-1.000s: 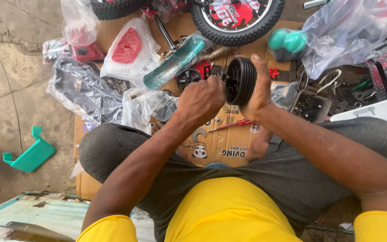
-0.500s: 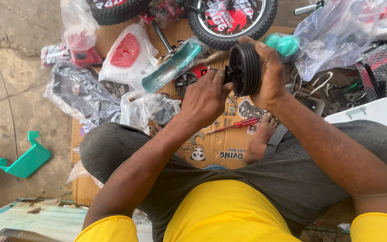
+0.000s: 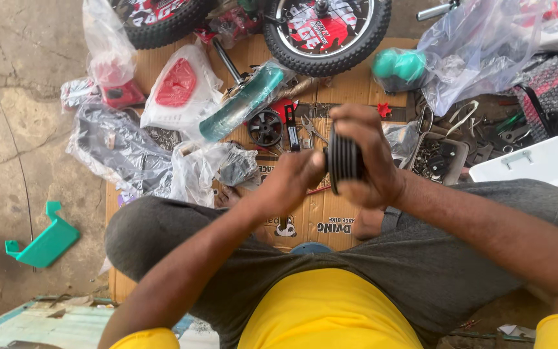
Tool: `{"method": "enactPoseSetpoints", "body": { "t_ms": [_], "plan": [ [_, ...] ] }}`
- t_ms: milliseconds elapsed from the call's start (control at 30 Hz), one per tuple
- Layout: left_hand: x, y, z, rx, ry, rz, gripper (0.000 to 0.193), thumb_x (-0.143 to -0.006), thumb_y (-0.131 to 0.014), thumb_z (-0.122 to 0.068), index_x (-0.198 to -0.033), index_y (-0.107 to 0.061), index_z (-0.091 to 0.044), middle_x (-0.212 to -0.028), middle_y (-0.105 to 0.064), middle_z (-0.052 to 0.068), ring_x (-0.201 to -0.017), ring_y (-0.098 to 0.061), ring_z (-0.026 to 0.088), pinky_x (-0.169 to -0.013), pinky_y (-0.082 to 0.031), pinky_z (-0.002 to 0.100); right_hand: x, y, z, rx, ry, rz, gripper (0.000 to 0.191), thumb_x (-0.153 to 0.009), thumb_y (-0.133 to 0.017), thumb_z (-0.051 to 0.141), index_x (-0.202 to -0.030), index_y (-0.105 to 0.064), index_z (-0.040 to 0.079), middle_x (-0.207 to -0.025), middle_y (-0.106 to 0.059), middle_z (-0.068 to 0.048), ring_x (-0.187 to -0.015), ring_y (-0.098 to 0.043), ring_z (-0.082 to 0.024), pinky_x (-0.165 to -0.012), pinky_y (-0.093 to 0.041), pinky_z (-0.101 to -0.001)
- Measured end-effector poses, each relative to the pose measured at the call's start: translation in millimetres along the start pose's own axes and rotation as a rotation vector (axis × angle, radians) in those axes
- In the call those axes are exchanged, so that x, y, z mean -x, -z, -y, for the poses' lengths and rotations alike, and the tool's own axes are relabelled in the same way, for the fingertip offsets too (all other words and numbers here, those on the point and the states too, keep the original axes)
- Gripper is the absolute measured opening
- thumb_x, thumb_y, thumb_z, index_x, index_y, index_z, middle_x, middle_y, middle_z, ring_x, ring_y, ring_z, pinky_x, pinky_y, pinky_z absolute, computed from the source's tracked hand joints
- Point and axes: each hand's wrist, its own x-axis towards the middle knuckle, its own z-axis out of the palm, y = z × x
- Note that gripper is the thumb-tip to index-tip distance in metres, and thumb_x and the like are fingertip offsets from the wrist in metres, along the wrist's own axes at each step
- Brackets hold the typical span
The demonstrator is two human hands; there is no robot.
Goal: The person assembles a toy vehicle by first opening a white plastic container to retrieve small parts. They then attach a red plastic piece to a black wheel hub using a screwdriver and proceed to insert a metal axle into the hub.
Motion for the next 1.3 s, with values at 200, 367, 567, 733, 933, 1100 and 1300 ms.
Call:
{"method": "enactPoseSetpoints", "body": {
  "t_ms": [200, 367, 567, 733, 933, 1100, 1300],
  "plan": [
    [-15.9, 10.5, -6.1, -0.815, -0.243, -0.061, 0.063, -0.103, -0.026, -0.058, -0.103, -0.061, -0.006, -0.074, -0.058, 0.009, -0.058, -0.056, 0.026, -0.054, -0.048, 0.042, 26.6, -20.8, 10.1, -0.559, -0.684, -0.295, 0.051, -0.103, -0.047, 0.047, -0.137, -0.046, 0.009, -0.124, -0.05, -0.012, -0.106, -0.053, -0.019, -0.089, -0.054, -0.0349],
    [-24.6, 7.8, -6.7, -0.836, -0.203, -0.003, 0.054, -0.101, -0.041, -0.052, -0.106, -0.062, -0.002, -0.08, -0.063, 0.012, -0.06, -0.06, 0.03, -0.054, -0.048, 0.046, 38.4, -30.5, 10.6, -1.148, -1.136, -0.606, 0.052, -0.097, -0.056, 0.048, -0.13, -0.049, 0.008, -0.108, -0.056, -0.01, -0.091, -0.059, -0.021, -0.074, -0.054, -0.0364],
    [-19.1, -9.1, 2.9, 0.078, 0.102, 0.175, 0.056, -0.114, -0.041, -0.043, -0.088, -0.065, 0.0, -0.077, -0.063, 0.021, -0.071, -0.059, 0.037, -0.063, -0.05, 0.049, 54.3, -13.8, 20.1, -0.529, -0.659, -0.227, 0.057, -0.102, -0.051, 0.044, -0.147, -0.043, 0.01, -0.121, -0.054, -0.012, -0.103, -0.057, -0.016, -0.09, -0.055, -0.035],
    [-22.8, -18.1, -4.8, -0.45, -0.175, 0.021, 0.044, -0.108, -0.043, -0.041, -0.098, -0.063, -0.004, -0.079, -0.065, 0.017, -0.068, -0.063, 0.037, -0.064, -0.049, 0.051, 53.9, -6.6, 15.5, -0.157, -0.405, -0.222, 0.04, -0.103, -0.049, 0.04, -0.133, -0.041, 0.015, -0.136, -0.048, -0.017, -0.113, -0.059, -0.027, -0.087, -0.065, -0.0363],
    [-37.3, -18.4, -15.0, -0.731, -0.266, -0.04, 0.047, -0.106, -0.043, -0.044, -0.103, -0.06, -0.001, -0.083, -0.065, 0.018, -0.067, -0.065, 0.038, -0.059, -0.05, 0.052, 43.5, -2.9, 14.5, -1.169, -0.973, -0.552, 0.049, -0.102, -0.056, 0.041, -0.134, -0.05, 0.005, -0.115, -0.06, -0.013, -0.101, -0.062, -0.022, -0.079, -0.058, -0.0343],
    [-32.0, -31.0, -2.3, -0.268, -0.087, 0.007, 0.054, -0.11, -0.04, -0.046, -0.088, -0.065, -0.004, -0.07, -0.061, 0.011, -0.065, -0.06, 0.028, -0.059, -0.047, 0.044, 50.9, 2.0, 14.7, -0.852, -0.91, -0.393, 0.054, -0.097, -0.056, 0.044, -0.135, -0.047, 0.007, -0.119, -0.057, -0.012, -0.104, -0.06, -0.02, -0.088, -0.056, -0.0334],
    [-25.4, -35.6, 14.2, 0.611, 0.371, 0.288, 0.047, -0.11, -0.041, -0.036, -0.087, -0.06, 0.0, -0.063, -0.052, 0.003, -0.05, -0.041, 0.016, -0.044, -0.032, 0.034, 44.1, 9.8, -12.1, -0.022, -0.029, 0.061, 0.055, -0.089, -0.053, 0.048, -0.13, -0.044, 0.012, -0.124, -0.049, -0.016, -0.11, -0.053, -0.028, -0.093, -0.05, -0.0464]
  ]
}}
